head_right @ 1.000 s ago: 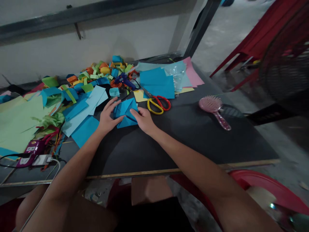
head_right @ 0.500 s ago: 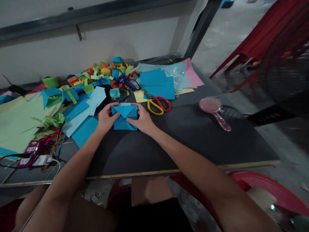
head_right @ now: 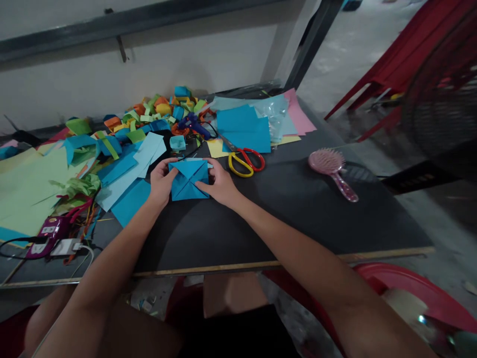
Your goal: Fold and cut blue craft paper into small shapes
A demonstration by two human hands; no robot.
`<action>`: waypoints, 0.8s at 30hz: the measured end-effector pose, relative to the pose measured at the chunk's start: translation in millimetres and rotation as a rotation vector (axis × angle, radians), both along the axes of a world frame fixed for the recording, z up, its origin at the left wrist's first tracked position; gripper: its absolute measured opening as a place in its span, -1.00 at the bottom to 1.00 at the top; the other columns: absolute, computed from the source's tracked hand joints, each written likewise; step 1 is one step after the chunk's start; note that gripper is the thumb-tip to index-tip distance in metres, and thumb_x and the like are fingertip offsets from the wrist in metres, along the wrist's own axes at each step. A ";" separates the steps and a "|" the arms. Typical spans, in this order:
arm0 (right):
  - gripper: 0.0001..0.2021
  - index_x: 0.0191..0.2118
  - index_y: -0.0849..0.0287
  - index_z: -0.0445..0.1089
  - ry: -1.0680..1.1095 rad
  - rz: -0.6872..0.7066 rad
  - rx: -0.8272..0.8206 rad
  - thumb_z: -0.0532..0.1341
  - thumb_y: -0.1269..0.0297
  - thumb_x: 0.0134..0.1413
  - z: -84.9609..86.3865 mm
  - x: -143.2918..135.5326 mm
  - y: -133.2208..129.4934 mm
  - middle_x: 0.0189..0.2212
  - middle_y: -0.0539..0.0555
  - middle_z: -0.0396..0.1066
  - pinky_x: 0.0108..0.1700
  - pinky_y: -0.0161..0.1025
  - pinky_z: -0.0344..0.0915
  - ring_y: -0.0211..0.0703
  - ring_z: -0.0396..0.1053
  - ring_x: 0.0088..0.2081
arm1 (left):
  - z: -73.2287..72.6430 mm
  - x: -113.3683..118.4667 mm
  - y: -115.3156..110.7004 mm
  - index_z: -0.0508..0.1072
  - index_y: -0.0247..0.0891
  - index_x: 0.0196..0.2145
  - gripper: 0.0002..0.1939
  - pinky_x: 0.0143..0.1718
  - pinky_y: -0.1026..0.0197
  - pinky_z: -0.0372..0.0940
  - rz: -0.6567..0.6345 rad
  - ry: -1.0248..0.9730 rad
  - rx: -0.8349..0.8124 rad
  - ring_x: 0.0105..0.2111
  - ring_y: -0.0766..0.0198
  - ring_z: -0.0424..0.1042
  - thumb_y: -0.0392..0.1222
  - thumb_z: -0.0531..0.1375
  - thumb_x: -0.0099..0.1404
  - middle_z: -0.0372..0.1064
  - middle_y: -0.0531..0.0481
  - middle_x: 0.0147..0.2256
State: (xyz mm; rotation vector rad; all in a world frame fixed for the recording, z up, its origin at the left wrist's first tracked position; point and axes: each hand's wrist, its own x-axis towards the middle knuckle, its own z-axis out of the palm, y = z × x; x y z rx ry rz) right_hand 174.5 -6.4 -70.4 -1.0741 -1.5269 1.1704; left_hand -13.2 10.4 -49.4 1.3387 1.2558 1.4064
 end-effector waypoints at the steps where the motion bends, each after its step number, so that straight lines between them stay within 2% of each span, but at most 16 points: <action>1: -0.29 0.18 0.08 0.12 0.010 -0.013 -0.012 0.37 0.09 -0.10 -1.7 -0.4 0.9 -0.22 0.12 0.49 -0.11 0.08 0.43 0.10 0.47 -0.17 | 0.0 -0.8 -0.2 0.49 -0.19 -0.18 -0.78 -0.40 0.27 0.34 0.004 0.025 0.030 -0.38 0.31 0.41 -0.22 0.23 0.17 0.47 -0.01 -0.31; 3: -0.30 0.17 0.08 0.14 0.035 -0.028 -0.025 0.36 0.06 -0.09 -4.6 -1.4 2.3 -0.23 0.12 0.50 -0.11 0.09 0.43 0.10 0.48 -0.19 | -0.8 -2.4 -0.2 0.47 -0.15 -0.09 -0.71 -0.36 0.26 0.35 -0.003 0.083 0.101 -0.32 0.28 0.43 -0.22 0.21 0.20 0.48 -0.04 -0.20; 8: -0.47 0.08 0.10 0.28 0.128 -0.021 0.022 0.32 0.07 -0.02 -5.2 -2.3 3.7 -0.07 0.16 0.47 0.01 0.06 0.39 0.07 0.45 -0.05 | -2.3 -5.1 -1.5 0.29 -0.09 0.14 -0.49 -0.31 0.20 0.39 -0.053 0.256 0.185 -0.18 0.19 0.47 -0.13 0.22 0.24 0.44 -0.11 -0.05; 10: -0.58 -0.02 0.13 0.37 0.108 -0.015 0.046 0.30 0.09 0.00 -3.9 -1.9 3.4 -0.11 0.15 0.49 -0.01 0.05 0.40 0.07 0.45 -0.08 | 1.1 -4.9 -3.9 0.27 -0.05 0.15 -0.45 -0.26 0.18 0.39 -0.042 0.368 0.257 -0.09 0.14 0.44 -0.10 0.25 0.21 0.37 -0.12 0.05; 12: -0.67 -0.11 0.15 0.43 0.047 0.004 0.055 0.29 0.11 0.01 -2.8 -1.5 2.8 -0.19 0.12 0.51 -0.05 0.05 0.41 0.07 0.46 -0.14 | 5.8 -4.4 -6.3 0.38 -0.05 0.05 -0.55 -0.17 0.14 0.38 -0.027 0.466 0.357 0.00 0.10 0.39 -0.06 0.27 0.19 0.33 -0.09 0.09; 13: -0.69 -0.14 0.15 0.44 0.015 0.014 0.055 0.28 0.11 0.02 -2.3 -1.4 2.3 -0.22 0.11 0.52 -0.07 0.04 0.41 0.06 0.46 -0.17 | 7.7 -4.2 -7.2 0.46 -0.09 -0.08 -0.68 -0.15 0.14 0.37 -0.012 0.482 0.380 -0.02 0.11 0.40 -0.03 0.26 0.20 0.38 -0.07 0.02; 14: -0.70 -0.14 0.15 0.44 -0.009 0.028 0.054 0.26 0.11 0.04 -1.7 -1.4 1.7 -0.23 0.11 0.52 -0.08 0.03 0.41 0.05 0.46 -0.17 | 9.0 -4.0 -7.6 0.50 -0.15 -0.26 -0.79 -0.19 0.16 0.37 0.010 0.468 0.368 -0.10 0.15 0.43 0.01 0.24 0.22 0.44 -0.05 -0.12; 15: -0.69 -0.11 0.15 0.42 -0.022 0.040 0.055 0.25 0.12 0.05 -0.8 -1.4 1.0 -0.22 0.10 0.51 -0.07 0.02 0.41 0.04 0.46 -0.16 | 9.4 -3.9 -7.5 0.46 -0.20 -0.44 -0.73 -0.29 0.20 0.36 0.034 0.427 0.321 -0.26 0.21 0.45 0.05 0.21 0.24 0.44 -0.02 -0.33; 17: -0.58 0.02 0.12 0.34 -0.038 0.019 0.074 0.27 0.11 0.04 2.6 -1.2 -0.9 -0.17 0.12 0.48 -0.06 0.00 0.40 0.02 0.44 -0.14 | 7.9 -3.9 -6.2 0.23 -0.24 -0.66 -0.51 -0.56 0.28 0.20 0.076 0.297 0.173 -0.58 0.37 0.26 0.13 0.18 0.25 0.14 0.08 -0.64; 18: -0.49 0.09 0.09 0.27 -0.057 -0.019 0.095 0.30 0.11 0.01 5.2 -1.0 -2.1 -0.12 0.13 0.45 -0.07 -0.01 0.41 0.02 0.43 -0.12 | 6.6 -3.8 -5.1 0.12 -0.24 -0.69 -0.44 -0.65 0.29 0.08 0.084 0.227 0.105 -0.67 0.42 0.10 0.17 0.19 0.23 -0.02 0.12 -0.69; 20: -0.28 0.21 0.03 0.12 -0.118 -0.114 0.160 0.36 0.10 -0.08 11.6 0.0 -5.0 0.00 0.18 0.35 -0.11 -0.02 0.41 0.05 0.39 -0.07 | 3.9 -3.5 -3.1 0.02 -0.22 -0.70 -0.39 -0.71 0.29 -0.09 0.074 0.110 0.026 -0.71 0.46 -0.08 0.21 0.22 0.18 -0.16 0.16 -0.70; 22: -0.17 0.25 -0.02 0.06 -0.177 -0.162 0.231 0.41 0.09 -0.15 17.4 1.5 -7.6 0.10 0.21 0.24 -0.11 0.00 0.41 0.10 0.33 0.00 | 2.6 -3.0 -1.9 0.01 -0.22 -0.69 -0.39 -0.72 0.28 -0.13 0.066 0.044 -0.001 -0.71 0.46 -0.12 0.22 0.23 0.16 -0.17 0.16 -0.69; 24: -0.15 0.25 -0.05 0.05 -0.187 -0.139 0.256 0.42 0.08 -0.17 19.6 3.1 -8.1 0.16 0.21 0.16 -0.05 0.04 0.38 0.14 0.27 0.08 | 2.8 -2.8 -1.5 0.01 -0.21 -0.69 -0.39 -0.72 0.27 -0.12 0.069 0.031 0.001 -0.70 0.45 -0.12 0.22 0.24 0.15 -0.17 0.16 -0.69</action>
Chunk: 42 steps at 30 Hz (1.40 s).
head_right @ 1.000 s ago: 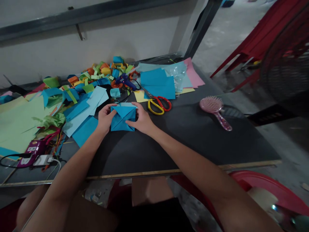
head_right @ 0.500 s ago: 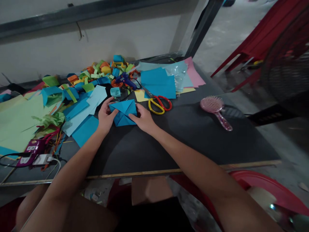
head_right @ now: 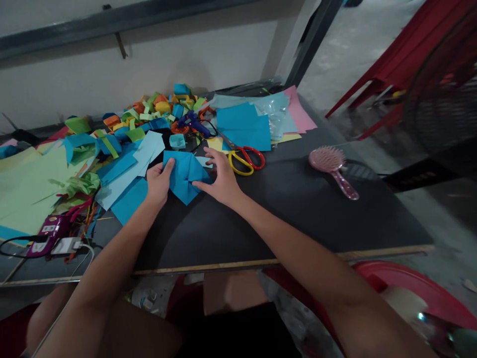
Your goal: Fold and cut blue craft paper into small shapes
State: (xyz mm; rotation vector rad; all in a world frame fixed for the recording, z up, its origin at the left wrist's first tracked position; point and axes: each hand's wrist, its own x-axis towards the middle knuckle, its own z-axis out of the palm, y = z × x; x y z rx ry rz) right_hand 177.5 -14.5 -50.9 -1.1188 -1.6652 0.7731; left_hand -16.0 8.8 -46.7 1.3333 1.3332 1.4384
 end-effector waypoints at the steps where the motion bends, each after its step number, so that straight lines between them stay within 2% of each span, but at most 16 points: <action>1: -0.13 0.25 -0.05 0.04 0.014 0.020 -0.026 0.43 0.09 -0.19 -0.8 0.9 0.9 0.18 0.22 0.13 -0.01 0.06 0.36 0.16 0.24 0.11 | 0.3 -0.2 0.1 0.00 -0.21 -0.69 -0.39 -0.71 0.27 -0.13 0.001 0.005 0.007 -0.70 0.45 -0.12 0.22 0.24 0.15 -0.18 0.16 -0.69; 5: 0.05 0.27 -0.01 -0.02 0.139 0.089 -0.359 0.48 0.24 -0.41 -10.0 6.7 11.2 0.22 0.26 0.05 0.09 0.13 0.30 0.20 0.17 0.19 | 0.4 -2.3 1.5 0.00 -0.21 -0.68 -0.38 -0.70 0.26 -0.17 0.019 0.010 0.016 -0.69 0.46 -0.15 0.23 0.24 0.15 -0.20 0.16 -0.68; 8: 0.08 0.26 0.03 0.01 0.238 0.060 -0.553 0.49 0.35 -0.51 -11.2 12.9 18.6 0.21 0.28 0.08 0.04 0.12 0.37 0.21 0.21 0.16 | -0.4 -2.4 3.3 0.07 -0.21 -0.66 -0.43 -0.68 0.27 -0.08 0.025 -0.064 0.011 -0.68 0.44 -0.07 0.24 0.23 0.15 -0.13 0.15 -0.67; 13: -0.40 -0.01 0.23 0.33 0.351 0.098 -0.704 0.40 0.41 -0.31 3.1 14.5 15.6 -0.17 0.23 0.44 -0.07 0.09 0.47 0.09 0.45 -0.13 | 0.7 2.5 3.3 0.27 -0.17 -0.49 -0.57 -0.51 0.26 0.25 0.030 -0.205 0.061 -0.56 0.36 0.22 0.25 0.18 0.19 0.18 0.09 -0.56; 17: -0.75 -0.28 0.20 0.48 0.409 0.142 -0.726 0.38 0.38 -0.21 10.0 8.7 11.3 -0.35 0.14 0.50 -0.15 0.03 0.51 -0.05 0.48 -0.32 | 4.2 2.8 2.1 0.28 -0.16 -0.43 -0.58 -0.44 0.23 0.30 0.060 -0.178 0.051 -0.49 0.32 0.28 0.27 0.13 0.22 0.25 0.06 -0.50; 23: -0.81 -0.38 0.18 0.52 0.350 -0.079 -0.559 0.39 0.31 -0.24 8.1 18.9 20.9 -0.44 0.07 0.50 -0.33 -0.08 0.51 -0.10 0.45 -0.40 | 8.1 -11.3 6.0 -0.09 -0.18 -0.61 -0.39 -0.59 0.28 0.03 0.241 0.071 0.155 -0.62 0.40 -0.10 0.20 0.24 0.16 -0.23 0.15 -0.63; 25: -0.78 -0.32 0.19 0.52 0.304 -0.132 -0.491 0.36 0.28 -0.21 6.8 26.5 25.1 -0.43 0.07 0.51 -0.37 -0.09 0.50 -0.08 0.46 -0.39 | 7.2 -16.4 8.0 -0.10 -0.18 -0.62 -0.40 -0.61 0.27 -0.05 0.251 0.168 0.156 -0.62 0.39 -0.13 0.15 0.23 0.19 -0.26 0.15 -0.62; 28: -0.66 -0.13 0.20 0.49 0.117 -0.172 -0.350 0.29 0.24 -0.08 5.9 36.0 27.8 -0.44 0.09 0.51 -0.37 -0.07 0.47 -0.06 0.45 -0.42 | 5.0 -22.2 10.1 0.02 -0.18 -0.65 -0.51 -0.58 0.26 0.01 0.209 0.380 0.105 -0.61 0.36 0.01 0.02 0.22 0.21 -0.14 0.13 -0.66; 30: -0.59 0.00 0.19 0.42 -0.118 -0.156 -0.243 0.25 0.27 -0.03 6.2 38.4 26.7 -0.43 0.10 0.51 -0.29 0.00 0.45 -0.03 0.45 -0.42 | 5.1 -23.8 9.8 0.21 -0.18 -0.60 -0.68 -0.48 0.20 0.19 0.135 0.589 0.055 -0.52 0.24 0.24 -0.09 0.24 0.16 0.12 0.05 -0.63; 32: -0.54 0.06 0.16 0.37 -0.362 -0.125 -0.158 0.24 0.34 -0.03 6.9 37.0 24.3 -0.34 0.16 0.51 -0.18 0.11 0.42 0.07 0.46 -0.32 | 7.4 -22.7 7.9 0.40 -0.20 -0.40 -0.89 -0.22 0.02 0.32 0.097 0.765 0.086 -0.22 0.00 0.40 -0.19 0.26 0.10 0.40 -0.13 -0.39; 33: -0.50 0.09 0.15 0.35 -0.451 -0.111 -0.109 0.23 0.39 -0.05 7.0 35.3 23.1 -0.25 0.20 0.50 -0.12 0.16 0.39 0.15 0.45 -0.23 | 9.2 -21.2 6.5 0.43 -0.22 -0.27 -0.79 -0.07 -0.08 0.30 0.085 0.828 0.146 -0.03 -0.11 0.35 -0.23 0.27 0.08 0.44 -0.22 -0.22; 35: -0.40 0.15 0.12 0.30 -0.546 -0.093 0.040 0.22 0.46 -0.10 6.5 31.6 21.8 -0.03 0.26 0.40 0.02 0.24 0.30 0.28 0.34 0.01 | 13.1 -16.6 2.9 0.41 -0.21 -0.08 -0.62 0.15 -0.18 0.16 -0.027 0.936 0.307 0.21 -0.15 0.14 -0.28 0.23 0.09 0.34 -0.25 0.05; 36: -0.36 0.18 0.11 0.27 -0.565 -0.075 0.128 0.21 0.49 -0.12 5.8 30.2 22.0 0.07 0.25 0.33 0.10 0.24 0.24 0.29 0.25 0.11 | 14.6 -14.1 1.0 0.41 -0.19 -0.04 -0.60 0.19 -0.16 0.13 -0.174 0.996 0.368 0.23 -0.10 0.14 -0.31 0.19 0.12 0.33 -0.20 0.09; 38: -0.37 0.17 0.06 0.29 -0.582 0.018 0.261 0.15 0.54 -0.11 3.1 29.2 23.9 0.15 0.18 0.25 0.18 0.20 0.17 0.22 0.14 0.19 | 15.8 -9.6 -2.5 0.46 -0.15 -0.06 -0.62 0.17 -0.06 0.20 -0.495 1.100 0.396 0.16 0.03 0.27 -0.37 0.09 0.18 0.41 -0.10 0.03; 39: -0.41 0.11 0.03 0.35 -0.588 0.089 0.282 0.12 0.55 -0.10 1.4 29.6 25.4 0.12 0.15 0.28 0.17 0.18 0.19 0.18 0.17 0.17 | 15.6 -8.0 -3.9 0.48 -0.15 -0.08 -0.64 0.13 -0.02 0.26 -0.573 1.135 0.370 0.12 0.06 0.33 -0.36 0.06 0.21 0.45 -0.08 0.00; 42: -0.55 -0.10 0.00 0.50 -0.570 0.310 0.229 0.06 0.55 -0.05 -3.5 32.6 29.1 -0.08 0.09 0.44 0.07 0.10 0.29 0.06 0.34 -0.01 | 13.3 -7.1 -6.5 0.52 -0.13 -0.09 -0.71 0.03 0.01 0.36 -0.578 1.175 0.287 0.07 0.02 0.40 -0.11 0.15 0.26 0.48 -0.08 0.00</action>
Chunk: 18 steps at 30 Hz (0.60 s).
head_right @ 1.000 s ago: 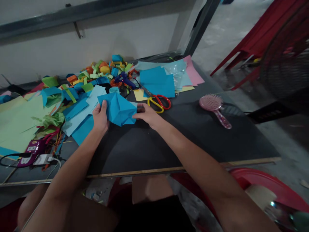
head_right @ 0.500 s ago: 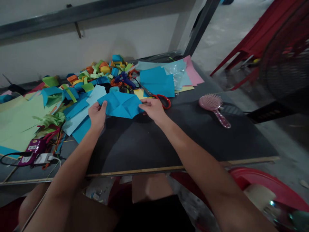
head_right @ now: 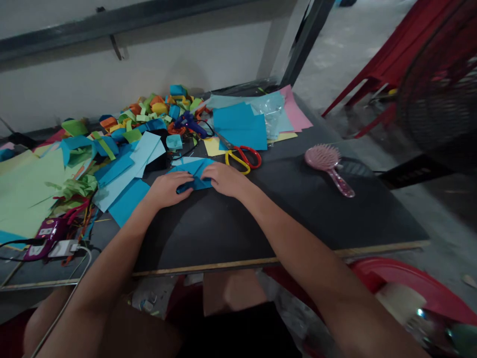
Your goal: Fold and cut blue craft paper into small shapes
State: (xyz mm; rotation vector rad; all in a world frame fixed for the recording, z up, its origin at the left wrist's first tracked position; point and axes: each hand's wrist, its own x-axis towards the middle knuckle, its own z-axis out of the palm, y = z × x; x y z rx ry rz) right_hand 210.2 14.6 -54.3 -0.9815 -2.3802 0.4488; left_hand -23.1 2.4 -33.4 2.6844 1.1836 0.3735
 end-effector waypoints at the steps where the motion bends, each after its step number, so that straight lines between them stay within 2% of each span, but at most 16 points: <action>1: -0.59 -0.14 0.01 0.52 0.009 0.041 -0.032 0.07 0.53 -0.03 -0.9 1.3 0.5 -0.13 0.09 0.47 0.05 0.08 0.31 0.04 0.37 -0.05 | -0.7 -0.7 -0.1 0.53 -0.12 -0.09 -0.67 0.00 0.00 0.37 0.011 0.002 -0.002 0.06 0.00 0.41 0.00 0.20 0.22 0.47 -0.09 0.01; 4: -0.72 -0.13 0.02 0.53 0.048 0.096 -0.071 0.18 0.36 0.04 -0.9 5.3 -0.3 -0.12 0.10 0.47 0.03 0.05 0.30 0.04 0.39 -0.08 | -2.7 -3.3 0.8 0.55 -0.13 -0.10 -0.58 -0.05 0.00 0.40 -0.010 0.027 0.020 0.05 -0.03 0.42 0.14 0.24 0.17 0.48 -0.12 0.00; 6: -0.71 -0.09 0.02 0.52 0.050 0.119 -0.081 0.30 0.18 0.01 -0.2 7.0 -1.6 -0.09 0.12 0.45 0.03 0.07 0.29 0.06 0.38 -0.06 | -5.2 -3.9 1.2 0.54 -0.18 -0.09 -0.60 -0.08 0.01 0.41 -0.023 0.045 0.071 0.04 -0.03 0.44 0.10 0.19 0.24 0.49 -0.16 -0.01; 8: -0.67 -0.09 -0.01 0.52 0.037 0.121 -0.073 0.34 0.09 -0.02 -0.2 7.1 -2.8 -0.08 0.12 0.43 0.04 0.07 0.28 0.06 0.36 -0.04 | -8.7 -3.3 0.6 0.53 -0.22 -0.09 -0.64 -0.07 0.03 0.41 -0.056 0.048 0.121 0.02 -0.01 0.45 0.03 0.14 0.30 0.49 -0.21 -0.03; 12: -0.80 -0.16 -0.02 0.55 -0.013 0.085 -0.003 0.22 0.16 0.16 0.3 2.7 -6.0 -0.11 0.10 0.48 0.00 0.02 0.31 0.04 0.38 -0.06 | -14.8 -0.7 -4.2 0.53 -0.30 -0.10 -0.67 -0.04 0.04 0.40 -0.118 0.054 0.178 -0.01 0.01 0.48 -0.07 0.10 0.34 0.50 -0.27 -0.05; 15: -0.77 -0.22 0.00 0.55 -0.037 0.068 0.033 0.12 0.23 0.23 2.2 -1.5 -9.9 -0.16 0.08 0.51 -0.04 -0.02 0.32 0.00 0.40 -0.12 | -15.5 -2.5 -8.2 0.54 -0.30 -0.14 -0.68 -0.04 0.03 0.41 -0.109 0.032 0.188 -0.05 0.03 0.51 -0.13 0.04 0.37 0.52 -0.25 -0.08; 18: -0.75 -0.27 0.05 0.54 -0.002 0.048 0.027 0.08 0.26 0.23 2.8 -2.9 -12.4 -0.21 0.09 0.52 -0.07 -0.06 0.32 -0.02 0.41 -0.14 | -13.2 -10.7 -8.9 0.56 -0.23 -0.16 -0.71 -0.04 0.05 0.42 -0.082 -0.058 0.127 -0.04 0.06 0.51 -0.13 0.06 0.36 0.54 -0.16 -0.10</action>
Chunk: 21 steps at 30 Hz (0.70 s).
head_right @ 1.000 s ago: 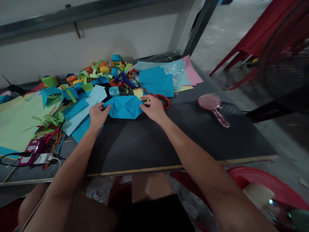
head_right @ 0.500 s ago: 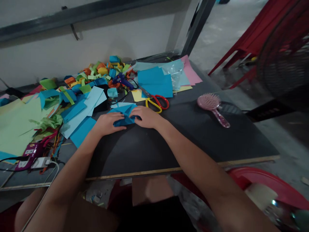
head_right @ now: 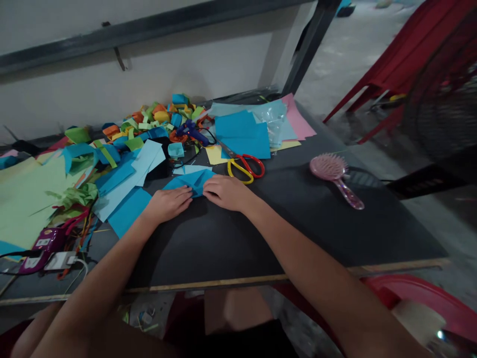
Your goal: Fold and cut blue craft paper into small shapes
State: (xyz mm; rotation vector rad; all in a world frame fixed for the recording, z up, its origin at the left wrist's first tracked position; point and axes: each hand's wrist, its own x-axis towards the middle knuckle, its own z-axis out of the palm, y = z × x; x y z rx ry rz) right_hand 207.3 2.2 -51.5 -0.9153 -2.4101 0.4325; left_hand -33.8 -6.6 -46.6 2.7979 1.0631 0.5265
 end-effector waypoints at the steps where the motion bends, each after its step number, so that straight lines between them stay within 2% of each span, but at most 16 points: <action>1: -0.76 -0.29 0.07 0.52 0.019 -0.010 -0.013 0.09 0.26 0.23 -0.3 0.1 0.1 -0.23 0.10 0.52 -0.09 -0.08 0.32 -0.02 0.41 -0.16 | 1.0 -3.6 0.9 0.57 -0.20 -0.18 -0.73 -0.04 0.07 0.43 0.007 -0.044 -0.040 -0.04 0.08 0.51 -0.12 0.08 0.36 0.55 -0.12 -0.11; 5: -0.79 -0.41 0.15 0.47 0.076 -0.121 -0.137 0.18 0.20 0.18 -1.6 -0.3 4.0 -0.40 0.08 0.48 -0.29 -0.20 0.27 -0.12 0.40 -0.34 | 3.0 -14.6 7.6 0.60 -0.18 -0.32 -0.74 -0.02 0.18 0.41 0.042 -0.240 -0.219 -0.11 0.18 0.54 -0.05 0.14 0.32 0.57 -0.05 -0.18; 8: -0.78 -0.49 0.17 0.42 0.103 -0.251 -0.217 0.25 0.17 0.11 -1.4 -3.2 6.4 -0.50 0.02 0.42 -0.39 -0.26 0.19 -0.23 0.33 -0.47 | 1.5 -14.0 10.6 0.59 -0.20 -0.41 -0.76 -0.05 0.17 0.42 0.113 -0.324 -0.261 -0.15 0.18 0.55 -0.06 0.20 0.27 0.57 -0.06 -0.20; 15: -0.71 -0.57 0.17 0.35 0.030 -0.444 -0.243 0.32 0.14 0.03 0.6 -10.4 2.3 -0.57 -0.01 0.32 -0.45 -0.27 0.09 -0.26 0.24 -0.52 | -0.3 -5.2 7.8 0.50 -0.22 -0.56 -0.79 -0.11 0.06 0.45 0.366 -0.395 -0.248 -0.14 0.08 0.52 -0.07 0.34 0.09 0.55 -0.08 -0.33; 21: -0.74 -0.55 0.16 0.36 0.016 -0.516 -0.226 0.30 0.16 0.04 0.5 -15.8 1.8 -0.57 -0.01 0.32 -0.46 -0.26 0.06 -0.26 0.24 -0.51 | 1.7 -3.6 7.9 0.49 -0.23 -0.56 -0.82 -0.22 0.13 0.47 0.434 -0.407 -0.292 -0.17 0.13 0.53 -0.13 0.33 0.11 0.55 -0.07 -0.31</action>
